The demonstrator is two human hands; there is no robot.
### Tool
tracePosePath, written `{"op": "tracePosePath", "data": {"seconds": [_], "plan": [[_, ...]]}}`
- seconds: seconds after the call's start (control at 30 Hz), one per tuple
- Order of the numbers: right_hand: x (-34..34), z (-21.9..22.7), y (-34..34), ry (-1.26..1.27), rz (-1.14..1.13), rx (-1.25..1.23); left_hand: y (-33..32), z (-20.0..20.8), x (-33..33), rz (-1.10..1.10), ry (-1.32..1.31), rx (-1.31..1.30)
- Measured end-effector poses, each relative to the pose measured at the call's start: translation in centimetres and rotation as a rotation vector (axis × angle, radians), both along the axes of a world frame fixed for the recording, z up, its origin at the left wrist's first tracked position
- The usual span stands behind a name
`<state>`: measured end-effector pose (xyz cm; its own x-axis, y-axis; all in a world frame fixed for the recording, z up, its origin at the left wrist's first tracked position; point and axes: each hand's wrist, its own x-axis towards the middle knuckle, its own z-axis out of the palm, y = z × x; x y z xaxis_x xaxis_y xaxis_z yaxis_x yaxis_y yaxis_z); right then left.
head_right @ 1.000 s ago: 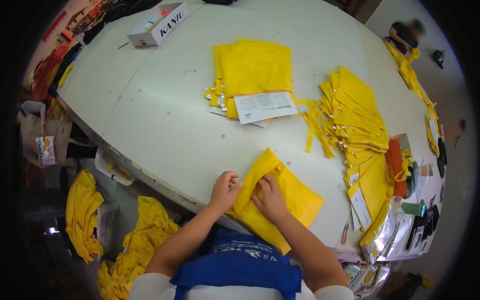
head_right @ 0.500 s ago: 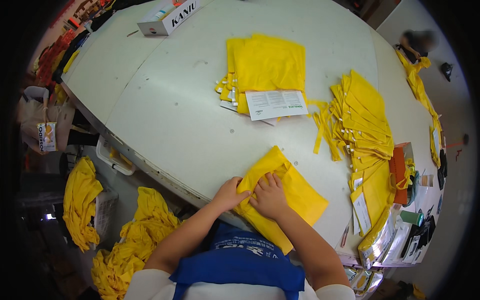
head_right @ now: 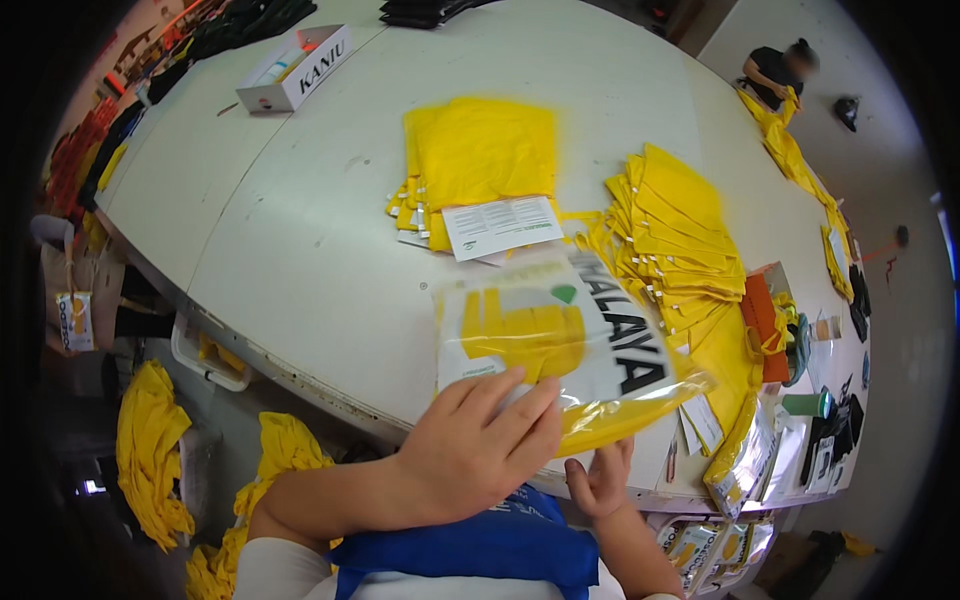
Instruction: The person folds yellow raincoats on a table, trims excess fabric with scissors, and places each folded item into a plastic packaging bag. The person stacks the packaged items on the table.
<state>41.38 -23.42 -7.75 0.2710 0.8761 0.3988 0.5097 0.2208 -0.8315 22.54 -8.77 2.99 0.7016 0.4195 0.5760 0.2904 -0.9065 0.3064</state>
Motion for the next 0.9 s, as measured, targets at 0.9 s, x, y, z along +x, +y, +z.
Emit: {"op": "tracePosePath", "data": {"seconds": [0.9], "plan": [[-2.0,-13.5,2.9,1.193,-0.467,-0.625,8.0,-24.0,7.4,-0.082,0.494,-0.270]]}}
